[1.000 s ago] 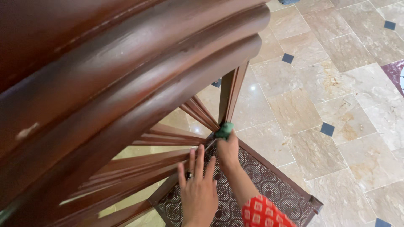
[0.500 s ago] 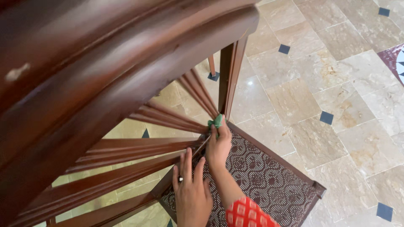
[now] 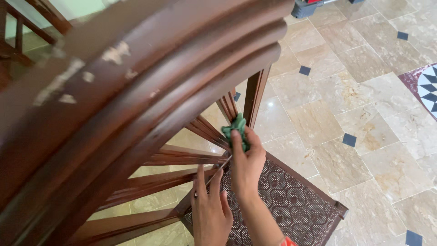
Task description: The person wipes down wooden chairs with a green cloth, spraying them with a liquid cleaner and rubbing the surfaces and back slats.
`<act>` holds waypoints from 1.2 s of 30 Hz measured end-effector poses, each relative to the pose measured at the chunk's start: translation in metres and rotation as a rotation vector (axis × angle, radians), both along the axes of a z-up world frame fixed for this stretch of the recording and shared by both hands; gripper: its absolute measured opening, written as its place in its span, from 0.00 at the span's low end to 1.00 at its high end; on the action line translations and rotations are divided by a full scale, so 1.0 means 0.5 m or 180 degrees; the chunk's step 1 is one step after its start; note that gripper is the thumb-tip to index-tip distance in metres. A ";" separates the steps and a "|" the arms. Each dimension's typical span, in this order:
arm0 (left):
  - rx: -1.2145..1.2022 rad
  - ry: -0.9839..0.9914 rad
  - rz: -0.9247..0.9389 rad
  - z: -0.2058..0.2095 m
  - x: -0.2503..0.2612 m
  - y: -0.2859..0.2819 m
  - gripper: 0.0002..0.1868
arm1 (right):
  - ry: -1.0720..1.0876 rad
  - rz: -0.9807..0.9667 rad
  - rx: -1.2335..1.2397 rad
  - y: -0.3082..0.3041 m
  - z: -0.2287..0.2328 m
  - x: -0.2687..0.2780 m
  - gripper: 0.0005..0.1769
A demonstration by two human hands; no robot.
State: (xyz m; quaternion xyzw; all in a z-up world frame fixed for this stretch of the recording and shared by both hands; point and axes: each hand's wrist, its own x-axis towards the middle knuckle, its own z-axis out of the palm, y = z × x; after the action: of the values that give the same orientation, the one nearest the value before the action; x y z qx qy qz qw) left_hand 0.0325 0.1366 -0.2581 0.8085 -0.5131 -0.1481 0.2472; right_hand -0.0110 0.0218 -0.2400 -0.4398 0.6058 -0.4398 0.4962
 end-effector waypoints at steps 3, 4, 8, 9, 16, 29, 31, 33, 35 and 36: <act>-0.0051 0.0638 0.0511 0.022 0.005 -0.004 0.30 | 0.0523 0.0048 -0.0716 0.036 0.079 0.012 0.16; -0.0244 0.0709 0.0593 0.025 0.008 -0.002 0.31 | 0.0644 0.0023 -0.1042 0.045 0.083 0.016 0.16; -0.0899 0.1195 0.0713 0.016 0.007 -0.001 0.38 | 0.0840 0.0125 -0.1100 0.047 -0.010 0.003 0.18; -0.1030 0.1368 0.0696 0.015 0.004 -0.002 0.41 | 0.0957 0.0136 -0.1031 0.046 -0.056 0.002 0.18; -0.0898 0.1597 0.0689 0.014 -0.005 -0.014 0.47 | 0.1160 0.0255 0.0786 -0.004 -0.379 -0.010 0.13; -0.1335 0.2475 0.0967 -0.017 -0.005 -0.044 0.47 | 0.0683 0.0201 -0.1089 0.065 0.042 0.006 0.14; -0.1210 0.2587 0.1119 -0.013 -0.003 -0.051 0.47 | 0.0532 0.0185 -0.0744 0.046 0.041 0.006 0.12; -0.0840 0.2684 0.1452 -0.012 -0.004 -0.050 0.48 | 0.0506 0.0254 -0.0311 0.027 -0.002 0.000 0.12; -0.1005 0.2517 0.1433 -0.008 -0.008 -0.056 0.44 | 0.0637 0.0361 0.0204 0.000 -0.063 -0.020 0.12; -0.1092 0.2433 0.1407 -0.008 -0.010 -0.062 0.42 | 0.0435 0.0300 0.0480 -0.012 -0.101 -0.028 0.12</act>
State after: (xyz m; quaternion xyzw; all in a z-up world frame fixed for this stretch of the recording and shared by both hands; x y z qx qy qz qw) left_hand 0.0277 0.1057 -0.2618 0.7333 -0.2180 -0.2920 0.5739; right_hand -0.0249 0.0158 -0.2907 -0.4582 0.6483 -0.3382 0.5054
